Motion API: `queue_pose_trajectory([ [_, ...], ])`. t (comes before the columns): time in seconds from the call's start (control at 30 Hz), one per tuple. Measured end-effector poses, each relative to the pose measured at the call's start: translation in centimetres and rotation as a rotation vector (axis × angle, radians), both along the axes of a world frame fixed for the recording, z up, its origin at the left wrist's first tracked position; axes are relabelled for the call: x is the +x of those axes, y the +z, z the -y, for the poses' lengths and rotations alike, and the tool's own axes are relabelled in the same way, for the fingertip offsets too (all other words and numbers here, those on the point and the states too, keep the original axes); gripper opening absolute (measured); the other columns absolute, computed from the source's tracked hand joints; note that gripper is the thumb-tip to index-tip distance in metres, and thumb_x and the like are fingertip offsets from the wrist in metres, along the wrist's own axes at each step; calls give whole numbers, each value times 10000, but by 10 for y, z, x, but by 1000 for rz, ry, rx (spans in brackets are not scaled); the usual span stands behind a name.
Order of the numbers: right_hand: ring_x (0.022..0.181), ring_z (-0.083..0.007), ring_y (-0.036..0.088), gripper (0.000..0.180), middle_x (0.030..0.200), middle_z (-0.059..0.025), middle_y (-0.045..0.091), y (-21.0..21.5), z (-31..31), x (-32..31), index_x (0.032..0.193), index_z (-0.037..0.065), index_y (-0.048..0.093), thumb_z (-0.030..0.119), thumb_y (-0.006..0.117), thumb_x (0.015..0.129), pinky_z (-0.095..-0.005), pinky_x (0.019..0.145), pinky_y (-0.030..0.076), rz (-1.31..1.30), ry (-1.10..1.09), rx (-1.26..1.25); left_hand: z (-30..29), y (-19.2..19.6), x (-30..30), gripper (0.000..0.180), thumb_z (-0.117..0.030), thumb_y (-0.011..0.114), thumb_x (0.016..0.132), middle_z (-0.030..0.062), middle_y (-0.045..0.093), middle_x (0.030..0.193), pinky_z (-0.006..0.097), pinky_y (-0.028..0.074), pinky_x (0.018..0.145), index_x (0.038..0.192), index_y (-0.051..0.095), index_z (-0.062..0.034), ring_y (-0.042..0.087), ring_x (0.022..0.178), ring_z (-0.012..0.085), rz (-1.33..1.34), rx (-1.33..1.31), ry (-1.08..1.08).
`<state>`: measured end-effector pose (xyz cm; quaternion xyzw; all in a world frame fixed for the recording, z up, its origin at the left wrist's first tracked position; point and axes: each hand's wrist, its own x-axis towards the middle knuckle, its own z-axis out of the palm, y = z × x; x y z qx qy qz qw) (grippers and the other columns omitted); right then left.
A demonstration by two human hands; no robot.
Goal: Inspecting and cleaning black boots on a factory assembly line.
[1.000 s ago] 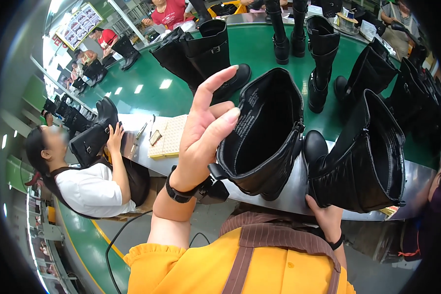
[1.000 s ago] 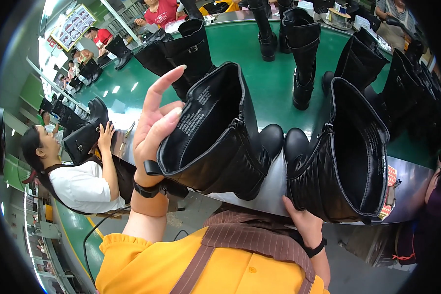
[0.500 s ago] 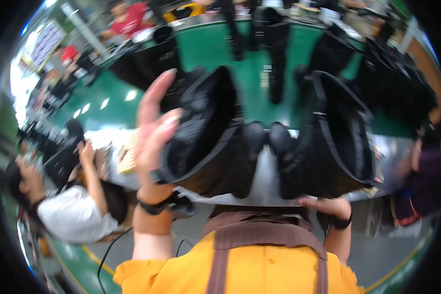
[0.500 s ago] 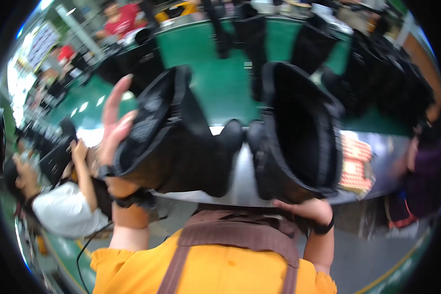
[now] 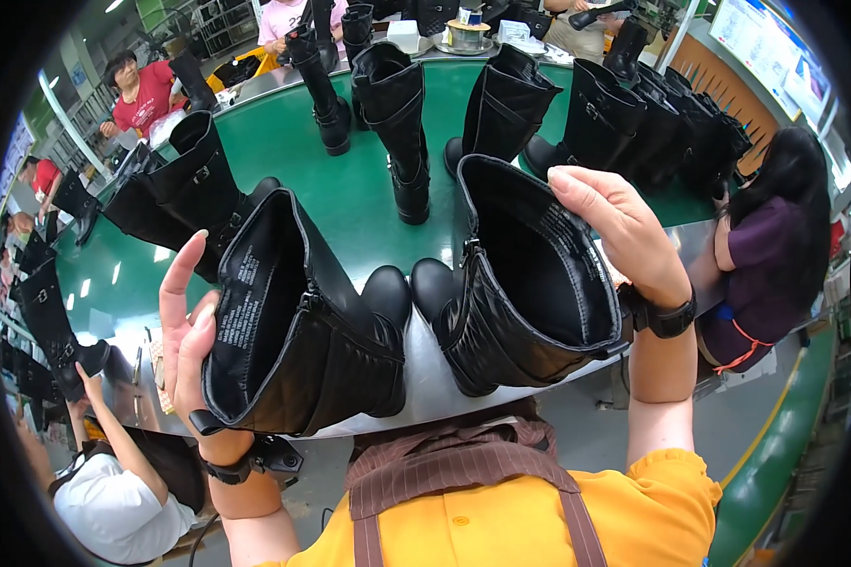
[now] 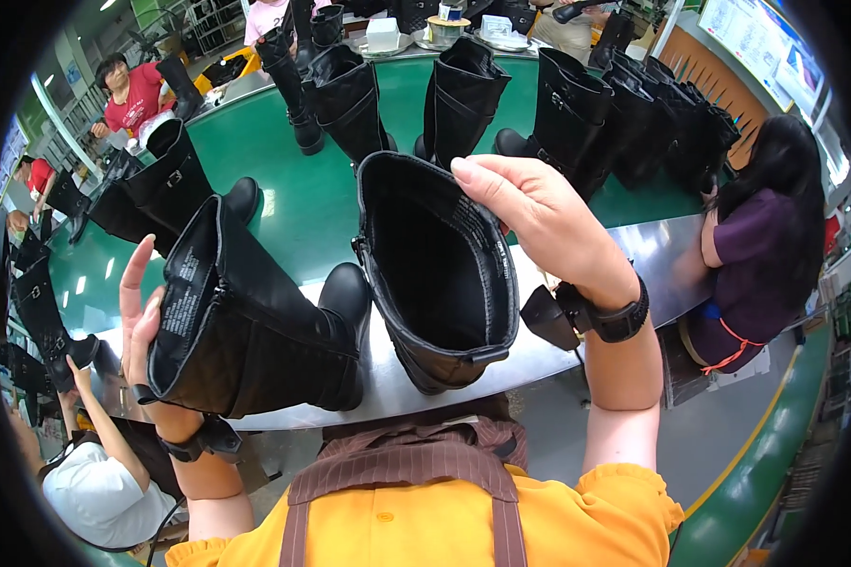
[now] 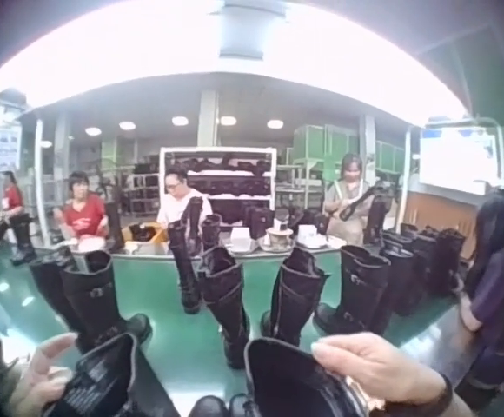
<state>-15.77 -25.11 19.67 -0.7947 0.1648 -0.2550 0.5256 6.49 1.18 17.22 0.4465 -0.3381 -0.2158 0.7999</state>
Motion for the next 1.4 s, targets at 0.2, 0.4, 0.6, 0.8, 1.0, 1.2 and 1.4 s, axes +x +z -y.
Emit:
queue_pose_trajectory([
  [0.2, 764, -4, 433, 313, 811, 84, 523, 0, -9, -5, 968, -42, 620, 250, 509, 992, -178, 696, 377, 80, -55, 47, 6, 0, -3, 678, -91, 482, 854, 244, 598, 1126, 372, 528, 907, 1436, 165, 51, 646, 997, 281, -22, -76, -99],
  [0.4, 829, -31, 497, 283, 863, 35, 594, -18, -3, -15, 990, -40, 635, 215, 516, 974, -199, 756, 407, 193, -157, 102, 0, -14, 6, 691, -246, 515, 927, 240, 591, 1147, 380, 508, 935, 1440, 157, 48, 637, 1020, 276, -12, -100, -131],
  [0.6, 1157, -166, 526, 470, 1307, -132, 540, -84, -21, -75, 1294, -17, 509, 87, 641, 855, -311, 1032, 375, -345, -69, -335, -66, -93, 10, 817, -461, 611, 871, 172, 378, 1433, 412, 280, 1120, 1445, 264, 5, 378, 1318, 282, 119, 181, -73],
  [0.8, 1053, -231, 566, 544, 1147, -125, 624, -175, -95, -37, 1151, -29, 600, 210, 808, 709, -347, 972, 395, -259, -18, 15, -27, -165, -40, 374, -153, 748, 753, 105, 680, 1028, 303, 462, 887, 1071, 658, 23, 615, 998, 178, 108, 988, -511],
  [1.0, 1058, -235, 583, 473, 1184, -120, 610, -191, -102, -31, 1196, -43, 564, 155, 682, 783, -337, 959, 422, -96, -176, 249, -4, -171, -58, 368, -194, 699, 834, 72, 639, 1109, 305, 460, 929, 1131, 618, 8, 600, 1034, 162, 77, 532, -118],
  [1.2, 1122, -265, 575, 522, 1213, -143, 609, -187, -102, -44, 1194, -45, 576, 311, 531, 816, -386, 1013, 399, 389, 37, 1023, 6, -154, -63, 460, -223, 599, 879, 103, 572, 1243, 369, 412, 1003, 1273, 511, -2, 546, 1136, 213, -472, 222, -477],
  [1.4, 1123, -267, 573, 516, 1191, -128, 628, -183, -103, -40, 1146, -39, 615, 341, 517, 811, -382, 1000, 398, 535, 76, 991, 24, -144, -79, 536, -357, 575, 885, 105, 565, 1282, 377, 345, 1053, 1280, 515, -1, 512, 1198, 223, -395, 134, -540],
])
